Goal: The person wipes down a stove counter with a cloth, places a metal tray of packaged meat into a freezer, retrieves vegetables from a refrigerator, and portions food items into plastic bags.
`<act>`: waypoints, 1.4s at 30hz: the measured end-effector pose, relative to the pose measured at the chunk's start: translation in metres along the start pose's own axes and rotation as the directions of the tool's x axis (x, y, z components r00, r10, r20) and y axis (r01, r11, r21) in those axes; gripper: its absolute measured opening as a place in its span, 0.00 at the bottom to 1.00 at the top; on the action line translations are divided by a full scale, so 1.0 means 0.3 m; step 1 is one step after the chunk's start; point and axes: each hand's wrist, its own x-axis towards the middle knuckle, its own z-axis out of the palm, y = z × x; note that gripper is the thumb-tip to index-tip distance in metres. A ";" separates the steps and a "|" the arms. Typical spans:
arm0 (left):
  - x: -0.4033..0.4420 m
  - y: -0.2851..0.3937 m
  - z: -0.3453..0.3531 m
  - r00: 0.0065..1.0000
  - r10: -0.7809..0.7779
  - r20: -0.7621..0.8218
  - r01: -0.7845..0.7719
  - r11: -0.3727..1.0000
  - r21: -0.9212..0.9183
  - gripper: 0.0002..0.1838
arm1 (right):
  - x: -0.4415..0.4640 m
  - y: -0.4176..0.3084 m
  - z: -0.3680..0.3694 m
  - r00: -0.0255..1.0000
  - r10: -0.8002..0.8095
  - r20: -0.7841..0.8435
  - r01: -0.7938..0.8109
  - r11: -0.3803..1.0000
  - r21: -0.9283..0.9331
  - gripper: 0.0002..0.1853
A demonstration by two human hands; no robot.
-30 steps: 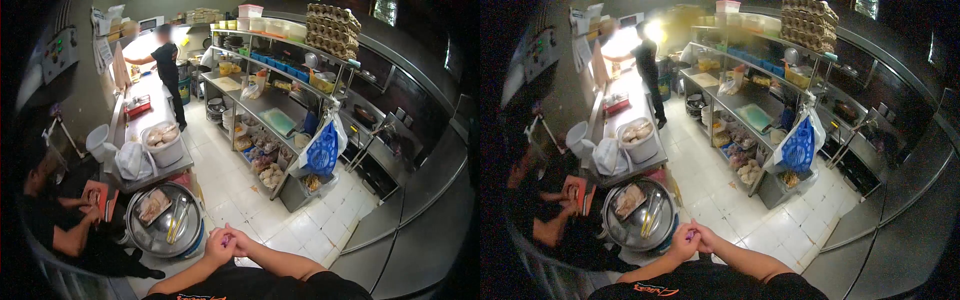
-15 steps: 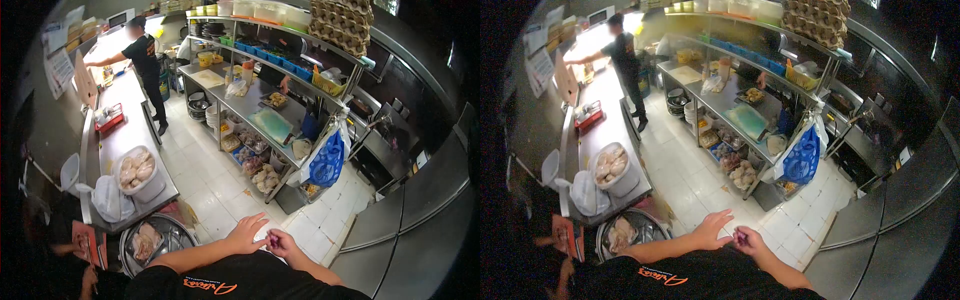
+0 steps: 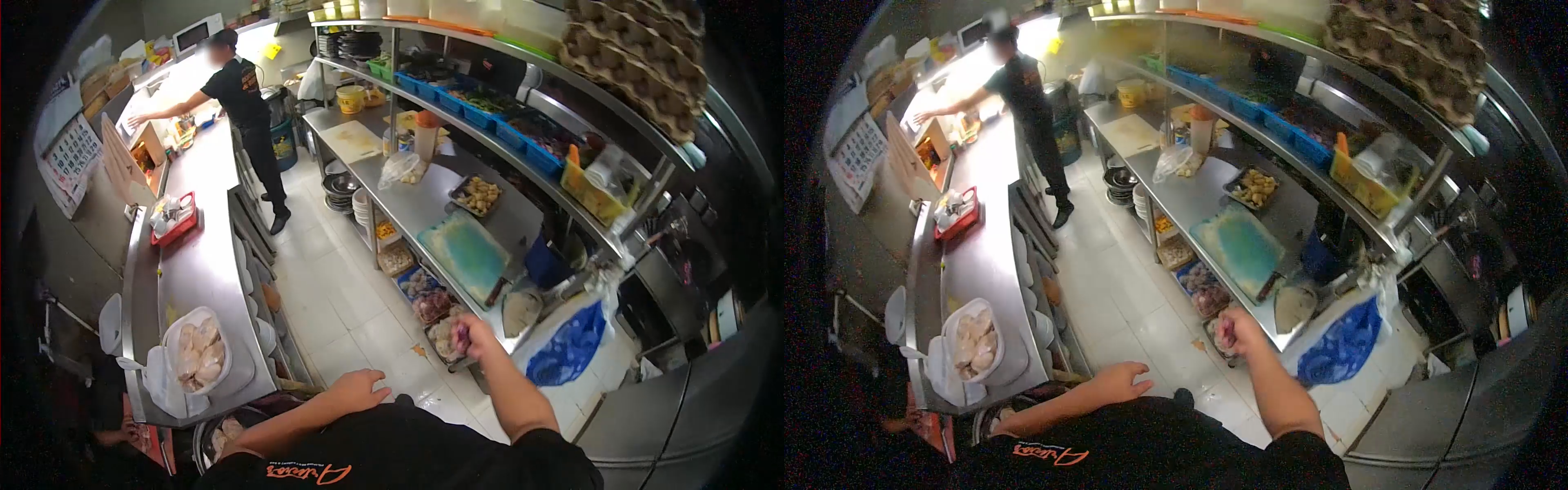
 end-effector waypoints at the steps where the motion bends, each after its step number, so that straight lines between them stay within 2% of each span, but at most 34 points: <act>1: 0.036 -0.009 -0.027 1.000 0.001 -0.001 -0.001 1.000 0.002 0.29 | 0.087 -0.103 0.004 0.990 -0.091 -0.105 0.084 0.994 -0.066 0.12; 2: 0.065 -0.023 -0.053 1.000 0.004 -0.002 -0.004 1.000 0.003 0.30 | 0.154 -0.209 0.016 0.966 -0.163 -0.201 0.135 0.980 -0.146 0.12; 3: 0.090 -0.038 -0.079 0.999 -0.031 -0.026 0.031 1.000 -0.006 0.30 | 0.229 -0.299 0.003 0.917 -0.335 -0.216 0.260 0.914 -0.312 0.10; 4: 0.120 -0.054 -0.103 0.997 -0.060 -0.052 0.060 0.998 -0.018 0.30 | 0.346 -0.369 -0.057 0.797 -0.553 -0.241 0.317 0.724 -0.613 0.10; 5: 0.152 -0.076 -0.123 0.993 -0.087 -0.078 0.084 0.996 -0.034 0.30 | 0.449 -0.423 -0.100 0.642 -0.746 -0.178 0.285 0.448 -0.847 0.11; 7: 0.207 -0.146 -0.149 0.992 -0.102 -0.074 0.096 0.992 -0.084 0.28 | 0.499 -0.492 -0.096 0.422 -0.906 0.034 0.066 -0.006 -0.998 0.13; 8: 0.243 -0.182 -0.165 0.992 -0.109 -0.069 0.101 0.989 -0.108 0.27 | 0.498 -0.521 -0.076 0.329 -0.927 0.179 -0.088 -0.219 -0.972 0.14; 9: 0.286 -0.221 -0.181 0.989 -0.146 -0.031 0.141 0.980 -0.141 0.27 | 0.462 -0.541 -0.023 0.627 -0.779 -0.025 -0.199 -0.128 -0.972 0.21; 11: 0.364 -0.294 -0.214 0.975 -0.213 0.063 0.221 0.955 -0.200 0.27 | 0.513 -0.450 -0.013 0.705 -0.699 -0.122 -0.340 -0.182 -0.923 0.25; 12: 0.407 -0.319 -0.243 0.978 -0.200 0.059 0.207 0.966 -0.156 0.27 | 0.531 -0.415 -0.009 0.735 -0.653 -0.184 -0.409 -0.211 -0.888 0.27; 13: 0.462 -0.330 -0.306 0.981 -0.184 0.062 0.189 0.976 -0.107 0.28 | 0.537 -0.422 0.006 0.757 -0.584 -0.293 -0.441 -0.125 -0.889 0.32; 16: 0.615 -0.413 -0.424 0.997 -0.058 0.060 0.058 0.998 -0.010 0.30 | 0.554 -0.426 0.008 0.729 -0.590 -0.346 -0.424 0.008 -0.906 0.33; 19: 0.784 -0.460 -0.558 0.989 0.074 0.129 -0.081 0.995 0.052 0.30 | 0.521 -0.466 0.025 0.690 -0.642 -0.334 -0.415 0.026 -0.909 0.32; 22: 0.918 -0.496 -0.631 0.963 0.148 0.226 -0.176 0.978 0.109 0.29 | 0.540 -0.452 -0.038 0.452 -0.849 -0.275 -0.278 0.159 -0.947 0.29; 23: 0.963 -0.517 -0.639 0.952 0.164 0.258 -0.199 0.973 0.114 0.28 | 0.545 -0.455 -0.017 0.344 -0.885 -0.312 -0.162 0.271 -0.949 0.26; 24: 1.010 -0.535 -0.650 0.942 0.178 0.285 -0.219 0.968 0.120 0.27 | 0.567 -0.428 -0.060 0.342 -0.855 -0.390 -0.044 0.400 -0.915 0.24; 26: 1.086 -0.568 -0.670 0.943 0.242 0.230 -0.262 0.963 0.061 0.26 | 0.643 -0.388 -0.141 0.354 -0.787 -0.505 0.213 0.594 -0.776 0.22; 27: 1.128 -0.583 -0.682 0.945 0.266 0.191 -0.277 0.960 0.031 0.26 | 0.670 -0.383 -0.168 0.305 -0.824 -0.477 0.227 0.549 -0.804 0.19; 29: 1.217 -0.579 -0.728 0.961 0.249 0.122 -0.252 0.968 0.009 0.26 | 0.715 -0.469 -0.176 0.373 -0.659 -0.653 0.348 0.752 -0.559 0.19; 31: 1.289 -0.552 -0.783 0.967 0.247 0.063 -0.248 0.969 0.016 0.27 | 0.771 -0.589 -0.174 0.422 -0.519 -0.744 0.432 0.836 -0.338 0.19; 33: 1.359 -0.514 -0.836 0.965 0.262 0.011 -0.262 0.964 0.053 0.28 | 0.851 -0.719 -0.178 0.437 -0.430 -0.790 0.493 0.849 -0.189 0.19; 34: 1.401 -0.505 -0.853 0.956 0.284 -0.067 -0.283 0.959 0.029 0.29 | 0.935 -0.739 -0.274 0.439 -0.507 -0.742 0.330 0.859 -0.392 0.20; 35: 1.448 -0.501 -0.872 0.941 0.302 -0.149 -0.305 0.952 0.009 0.30 | 1.058 -0.727 -0.425 0.461 -0.576 -0.675 0.158 0.802 -0.576 0.21; 37: 1.540 -0.500 -0.928 0.912 0.278 -0.303 -0.284 0.959 0.024 0.32 | 1.174 -0.806 -0.447 0.495 -0.590 -0.638 -0.133 0.674 -0.727 0.22; 38: 1.587 -0.497 -0.964 0.896 0.241 -0.374 -0.240 0.970 0.051 0.33 | 1.125 -0.920 -0.325 0.482 -0.554 -0.679 -0.253 0.653 -0.713 0.23; 40: 1.690 -0.494 -1.032 0.847 0.172 -0.504 -0.165 0.985 0.058 0.35 | 1.143 -0.979 -0.237 0.398 -0.535 -0.745 -0.156 0.761 -0.630 0.25; 41: 1.745 -0.503 -1.055 0.823 0.166 -0.544 -0.144 0.986 0.084 0.33 | 1.167 -0.957 -0.266 0.334 -0.528 -0.781 0.077 0.841 -0.535 0.25; 42: 1.804 -0.526 -1.062 0.797 0.163 -0.582 -0.124 0.986 0.107 0.31 | 1.177 -0.937 -0.301 0.278 -0.500 -0.820 0.226 0.864 -0.450 0.25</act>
